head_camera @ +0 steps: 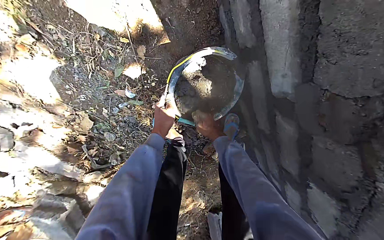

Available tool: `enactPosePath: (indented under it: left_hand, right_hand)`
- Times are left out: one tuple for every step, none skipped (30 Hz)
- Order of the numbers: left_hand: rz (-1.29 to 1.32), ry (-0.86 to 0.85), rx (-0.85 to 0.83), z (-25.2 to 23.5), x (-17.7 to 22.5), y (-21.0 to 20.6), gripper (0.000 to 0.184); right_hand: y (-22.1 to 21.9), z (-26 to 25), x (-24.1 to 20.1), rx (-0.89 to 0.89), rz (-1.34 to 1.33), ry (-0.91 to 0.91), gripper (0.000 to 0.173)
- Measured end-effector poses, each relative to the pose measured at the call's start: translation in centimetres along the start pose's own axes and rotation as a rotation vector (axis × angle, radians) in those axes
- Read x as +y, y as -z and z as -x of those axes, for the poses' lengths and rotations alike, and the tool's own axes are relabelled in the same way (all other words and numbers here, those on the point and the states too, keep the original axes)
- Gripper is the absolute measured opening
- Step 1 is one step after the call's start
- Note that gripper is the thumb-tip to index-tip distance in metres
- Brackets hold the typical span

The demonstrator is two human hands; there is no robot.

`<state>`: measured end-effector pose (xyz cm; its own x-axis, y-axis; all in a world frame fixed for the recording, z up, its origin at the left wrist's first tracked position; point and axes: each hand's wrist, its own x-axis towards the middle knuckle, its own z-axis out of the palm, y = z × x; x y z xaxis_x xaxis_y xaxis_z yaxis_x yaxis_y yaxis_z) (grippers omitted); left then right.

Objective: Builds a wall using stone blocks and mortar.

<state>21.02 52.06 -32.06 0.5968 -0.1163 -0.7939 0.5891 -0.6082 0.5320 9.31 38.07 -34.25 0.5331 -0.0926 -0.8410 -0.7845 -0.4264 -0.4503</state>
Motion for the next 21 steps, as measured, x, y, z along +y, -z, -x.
enactPosePath:
  left_hand:
    - [0.002,0.013,-0.017,0.2,0.0,0.2,0.046]
    - [-0.002,0.023,-0.039,0.6,-0.1,0.4,0.047]
    - [0.004,0.036,-0.063,0.7,-0.3,0.9,0.05]
    - [0.006,0.031,-0.064,0.9,-0.7,1.4,0.051]
    - [-0.021,0.032,-0.056,1.6,-0.7,2.2,0.052]
    - [-0.073,0.032,-0.039,2.6,-0.3,2.8,0.051]
    - [-0.112,0.025,0.005,3.5,0.4,2.8,0.052]
    - [-0.136,0.019,0.047,4.4,0.8,2.6,0.055]
    - [-0.117,-0.023,0.096,5.1,1.0,2.3,0.055]
    - [-0.021,-0.075,0.152,5.9,0.9,2.1,0.057]
    - [0.082,-0.118,0.201,6.7,1.3,2.0,0.062]
    - [0.139,-0.151,0.222,7.7,1.7,1.9,0.066]
    - [0.152,-0.164,0.239,9.1,2.4,1.8,0.068]
    - [0.149,-0.161,0.262,10.4,2.9,1.6,0.069]
    - [0.138,-0.149,0.273,12.0,3.6,1.2,0.067]
    - [0.117,-0.142,0.279,13.7,4.4,0.7,0.067]
    - [0.085,-0.142,0.277,15.2,5.3,0.1,0.067]
    - [0.051,-0.145,0.267,16.6,5.9,-0.6,0.067]
    - [0.046,-0.153,0.258,17.8,6.7,-1.6,0.064]
    - [0.076,-0.174,0.256,18.8,7.6,-2.8,0.059]
    - [0.118,-0.21,0.26,19.7,8.3,-4.1,0.057]
  right_hand:
    - [0.2,0.4,0.6,-0.02,-0.064,0.005,0.039]
    - [0.5,0.8,1.0,-0.039,-0.13,0.008,0.04]
    - [0.7,1.2,1.1,-0.05,-0.185,0.012,0.04]
    - [0.8,1.9,0.8,-0.048,-0.207,0.015,0.039]
    - [1.0,3.1,0.1,-0.046,-0.207,0.007,0.036]
    - [1.5,4.5,-0.7,-0.051,-0.211,-0.017,0.034]
    - [2.5,6.3,-1.3,-0.05,-0.239,-0.039,0.035]
    - [3.8,8.4,-1.6,-0.047,-0.283,-0.047,0.036]
    - [5.2,10.4,-1.8,-0.044,-0.289,-0.033,0.037]
    - [6.5,12.4,-2.0,-0.055,-0.263,-0.014,0.038]
    - [7.8,14.3,-2.2,-0.077,-0.215,0.004,0.039]
    - [9.2,16.4,-2.3,-0.099,-0.17,0.022,0.041]
    - [10.4,18.8,-2.5,-0.112,-0.142,0.042,0.043]
    - [11.7,21.2,-2.5,-0.112,-0.122,0.07,0.043]
    - [13.0,23.9,-2.5,-0.109,-0.115,0.088,0.043]
    - [14.5,26.7,-2.6,-0.103,-0.123,0.101,0.042]
    - [16.2,29.3,-2.6,-0.102,-0.126,0.106,0.041]
    - [17.8,32.0,-2.5,-0.096,-0.13,0.107,0.041]
    - [19.5,34.6,-2.2,-0.083,-0.133,0.108,0.043]
    - [21.1,36.9,-1.7,-0.059,-0.139,0.104,0.044]
    - [22.7,39.2,-1.2,-0.023,-0.149,0.099,0.044]
